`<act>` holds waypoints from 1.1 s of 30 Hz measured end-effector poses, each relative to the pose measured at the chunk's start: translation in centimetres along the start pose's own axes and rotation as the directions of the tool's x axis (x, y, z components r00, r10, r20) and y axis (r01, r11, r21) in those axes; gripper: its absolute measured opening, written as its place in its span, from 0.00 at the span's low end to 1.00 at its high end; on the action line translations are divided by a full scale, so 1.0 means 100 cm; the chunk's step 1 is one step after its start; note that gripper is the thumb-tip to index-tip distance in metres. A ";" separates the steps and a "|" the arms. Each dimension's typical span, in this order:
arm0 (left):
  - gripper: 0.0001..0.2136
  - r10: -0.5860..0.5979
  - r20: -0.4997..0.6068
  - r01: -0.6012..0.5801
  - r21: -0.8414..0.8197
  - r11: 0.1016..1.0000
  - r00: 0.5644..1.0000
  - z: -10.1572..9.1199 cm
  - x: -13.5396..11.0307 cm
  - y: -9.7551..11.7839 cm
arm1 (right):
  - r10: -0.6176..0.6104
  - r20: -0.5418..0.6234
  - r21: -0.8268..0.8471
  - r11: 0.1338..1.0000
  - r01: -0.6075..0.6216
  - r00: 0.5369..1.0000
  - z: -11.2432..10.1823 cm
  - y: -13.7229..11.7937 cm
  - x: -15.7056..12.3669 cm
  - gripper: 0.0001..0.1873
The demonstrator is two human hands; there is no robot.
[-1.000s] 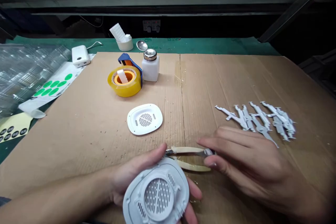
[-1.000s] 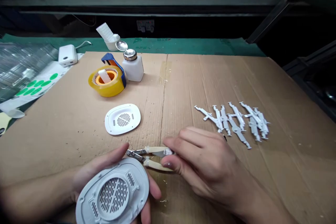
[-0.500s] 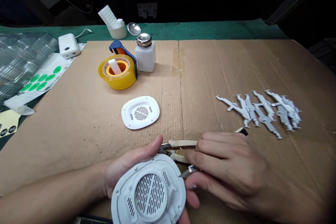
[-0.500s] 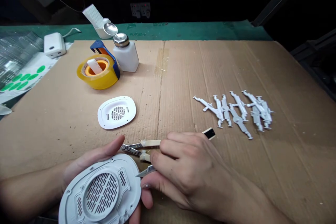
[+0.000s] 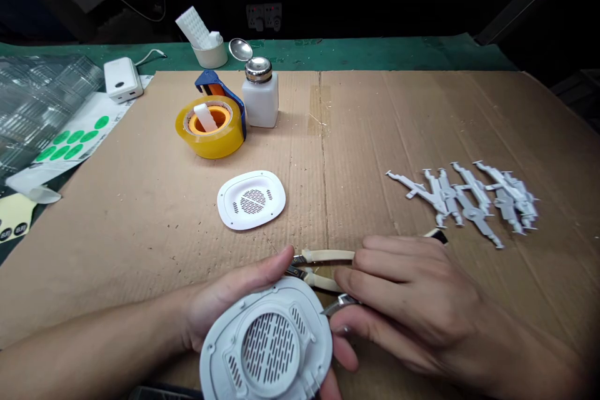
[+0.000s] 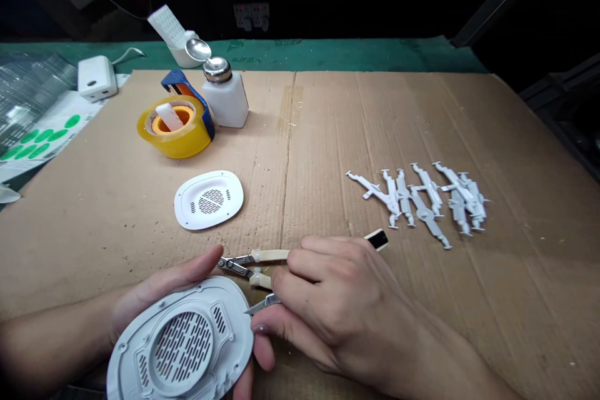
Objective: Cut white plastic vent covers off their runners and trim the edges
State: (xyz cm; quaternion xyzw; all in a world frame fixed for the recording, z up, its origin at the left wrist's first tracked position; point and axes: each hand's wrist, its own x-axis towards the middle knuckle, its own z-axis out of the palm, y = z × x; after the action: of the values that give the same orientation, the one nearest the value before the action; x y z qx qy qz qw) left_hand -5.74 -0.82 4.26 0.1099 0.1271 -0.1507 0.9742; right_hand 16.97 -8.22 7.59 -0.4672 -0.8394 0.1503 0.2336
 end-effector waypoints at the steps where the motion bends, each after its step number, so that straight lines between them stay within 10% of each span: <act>1: 0.43 0.015 0.005 -0.015 0.025 1.000 1.000 0.000 0.000 0.000 | 0.005 0.003 0.001 1.000 -0.005 1.000 0.000 0.000 0.000 0.20; 22: 0.47 -0.040 -0.202 0.094 0.270 0.958 0.979 0.016 0.002 0.010 | -0.005 0.016 0.026 1.000 0.005 1.000 0.003 -0.001 0.005 0.22; 33: 0.45 -0.098 0.041 0.093 0.115 0.989 0.994 -0.031 0.009 -0.009 | -0.021 0.007 0.033 0.999 0.021 1.000 0.005 -0.002 0.006 0.22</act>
State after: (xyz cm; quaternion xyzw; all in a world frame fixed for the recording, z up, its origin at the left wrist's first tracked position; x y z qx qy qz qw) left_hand -5.89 -1.05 0.91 0.1552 0.1010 -0.2065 0.9608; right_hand 16.31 -7.86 7.39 -0.4539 -0.8425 0.1633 0.2396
